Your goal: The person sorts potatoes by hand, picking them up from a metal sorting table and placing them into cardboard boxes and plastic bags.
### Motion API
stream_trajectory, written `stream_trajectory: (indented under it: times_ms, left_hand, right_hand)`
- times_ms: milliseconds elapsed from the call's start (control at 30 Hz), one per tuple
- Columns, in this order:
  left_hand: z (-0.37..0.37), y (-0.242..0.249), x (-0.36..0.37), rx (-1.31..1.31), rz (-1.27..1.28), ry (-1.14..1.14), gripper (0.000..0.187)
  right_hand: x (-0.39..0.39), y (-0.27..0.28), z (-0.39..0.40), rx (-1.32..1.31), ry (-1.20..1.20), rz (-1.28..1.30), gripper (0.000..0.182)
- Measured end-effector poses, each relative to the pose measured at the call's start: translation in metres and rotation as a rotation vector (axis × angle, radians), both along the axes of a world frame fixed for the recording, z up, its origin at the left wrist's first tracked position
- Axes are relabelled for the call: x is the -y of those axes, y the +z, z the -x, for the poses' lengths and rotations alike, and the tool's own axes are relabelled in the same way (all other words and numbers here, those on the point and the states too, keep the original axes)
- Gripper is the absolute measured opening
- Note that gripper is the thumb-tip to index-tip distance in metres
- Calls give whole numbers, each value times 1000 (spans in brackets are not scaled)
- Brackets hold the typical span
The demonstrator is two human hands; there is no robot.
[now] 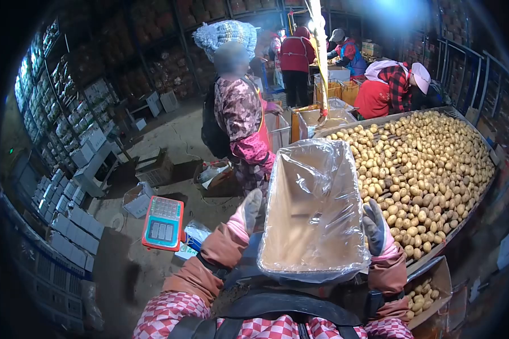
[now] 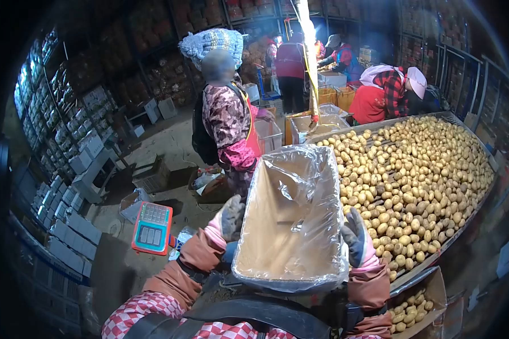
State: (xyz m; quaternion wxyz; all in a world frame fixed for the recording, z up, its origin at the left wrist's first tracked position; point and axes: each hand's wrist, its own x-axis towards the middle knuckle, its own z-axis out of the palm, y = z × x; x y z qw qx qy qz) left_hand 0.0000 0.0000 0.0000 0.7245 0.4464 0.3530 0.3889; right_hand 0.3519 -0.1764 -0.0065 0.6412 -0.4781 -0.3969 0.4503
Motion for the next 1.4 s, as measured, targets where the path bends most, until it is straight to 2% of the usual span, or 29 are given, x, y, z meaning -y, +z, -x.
stream_trajectory:
  times_ms: [33,67,133,167,233,333,433,500,567,633,667,700,767,800,867,900,1000,1200,1233,1300,1400]
  left_hand:
    - [-6,19,9,131,126,2,50]
    - [-11,33,14,20,39,39,55]
    - [-23,69,23,-224,-119,121,66]
    - [-26,40,5,-520,-511,116,71]
    - [-40,43,13,-580,-574,107,75]
    - [-46,56,16,-654,-685,108,79]
    - [-50,68,24,-662,-709,136,80]
    - [-45,70,26,-611,-707,131,80]
    - [-43,69,26,-674,-679,163,76]
    - [-48,81,34,-687,-577,177,67]
    - [-52,93,42,-660,-440,177,70]
    - [-53,91,41,-666,-434,173,70]
    - [-49,85,39,-550,-476,173,68]
    - [-44,80,37,-562,-471,170,68]
    - [-33,67,24,-730,-687,158,65]
    - [-27,55,14,-678,-714,166,64]
    - [-34,68,26,-620,-557,98,64]
    - [-40,70,32,-577,-595,93,56]
    - [-39,63,27,-557,-552,98,61]
    - [-36,59,24,-677,-572,92,59]
    - [-34,43,11,-578,-611,117,57]
  right_hand:
    - [-4,14,6,135,-39,-37,78]
    - [1,45,19,370,-92,-110,68]
    - [17,79,25,287,-101,-349,63]
    - [24,121,17,483,-172,-416,62]
    - [40,178,-1,922,-296,-717,63]
    - [75,268,1,1203,-351,-803,66]
    - [97,301,-8,1329,-426,-911,66]
    - [106,305,-14,1355,-455,-915,67]
    - [114,303,-21,1379,-451,-893,67]
    - [118,296,-24,1394,-448,-861,67]
    - [121,292,-27,1391,-444,-846,67]
    - [120,288,-25,1401,-443,-829,67]
    - [117,281,-23,1394,-437,-812,68]
    - [116,278,-26,1389,-433,-799,68]
    - [110,277,-25,1388,-426,-786,68]
    - [109,276,-22,1391,-427,-788,69]
    - [105,273,-18,1399,-428,-782,69]
    - [96,273,-15,1419,-389,-774,71]
    - [95,274,-14,1411,-376,-770,71]
    - [92,277,-13,1399,-357,-774,72]
    - [91,280,-10,1374,-368,-795,73]
